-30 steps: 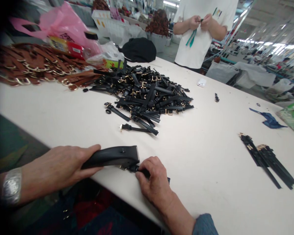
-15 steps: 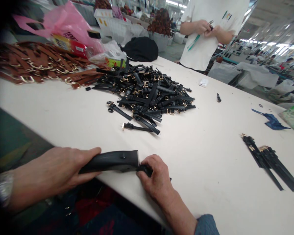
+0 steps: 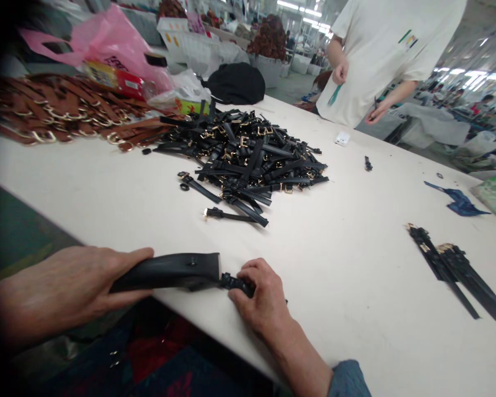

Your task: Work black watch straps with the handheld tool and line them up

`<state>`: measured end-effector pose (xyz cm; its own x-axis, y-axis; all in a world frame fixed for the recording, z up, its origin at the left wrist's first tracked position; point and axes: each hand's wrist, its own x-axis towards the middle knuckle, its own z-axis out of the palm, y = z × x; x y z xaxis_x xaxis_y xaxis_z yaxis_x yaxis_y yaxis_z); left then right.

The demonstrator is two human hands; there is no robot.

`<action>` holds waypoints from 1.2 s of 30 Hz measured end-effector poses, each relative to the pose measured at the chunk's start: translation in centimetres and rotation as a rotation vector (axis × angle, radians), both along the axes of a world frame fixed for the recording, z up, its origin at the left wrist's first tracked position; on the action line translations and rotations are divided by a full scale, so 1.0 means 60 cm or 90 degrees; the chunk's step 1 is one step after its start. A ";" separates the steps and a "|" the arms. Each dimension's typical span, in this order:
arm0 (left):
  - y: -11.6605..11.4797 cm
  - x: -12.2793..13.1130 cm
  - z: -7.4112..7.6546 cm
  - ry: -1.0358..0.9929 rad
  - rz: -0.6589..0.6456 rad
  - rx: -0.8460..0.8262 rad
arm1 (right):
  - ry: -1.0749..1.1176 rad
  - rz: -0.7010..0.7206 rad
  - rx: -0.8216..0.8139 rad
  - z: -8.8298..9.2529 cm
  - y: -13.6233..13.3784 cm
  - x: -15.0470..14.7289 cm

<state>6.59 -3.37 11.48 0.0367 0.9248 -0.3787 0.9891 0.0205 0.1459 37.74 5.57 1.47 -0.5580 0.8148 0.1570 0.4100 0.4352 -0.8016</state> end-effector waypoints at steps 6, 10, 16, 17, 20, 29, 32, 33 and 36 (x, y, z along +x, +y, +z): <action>0.051 0.064 0.011 0.037 -0.031 -0.011 | 0.002 -0.022 -0.008 0.003 0.001 -0.003; 0.066 0.051 -0.001 0.047 -0.005 0.004 | 0.014 -0.027 0.000 0.000 0.000 -0.004; 0.015 -0.027 -0.018 0.049 0.036 0.066 | 0.016 -0.001 -0.012 0.001 0.000 -0.002; 0.006 -0.030 -0.018 0.043 0.034 0.074 | 0.015 -0.002 -0.013 0.001 0.000 -0.002; -0.004 -0.015 -0.013 0.024 0.007 0.057 | 0.010 -0.002 -0.009 0.001 0.001 -0.002; 0.032 0.032 -0.008 0.028 0.020 -0.006 | -0.084 -0.022 0.079 0.002 -0.020 0.021; 0.020 0.022 -0.010 0.029 0.016 0.024 | -0.094 -0.030 0.091 -0.002 -0.028 0.031; 0.014 0.021 -0.008 0.033 0.003 0.033 | -0.089 -0.032 0.089 -0.004 -0.028 0.033; 0.002 0.030 0.008 0.052 -0.058 0.041 | -0.080 -0.035 0.086 -0.006 -0.025 0.034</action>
<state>8.41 -3.25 11.95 0.0937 0.9414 -0.3240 0.9950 -0.0772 0.0634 39.77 4.08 1.10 -0.5353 0.8209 0.1988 0.5295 0.5095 -0.6782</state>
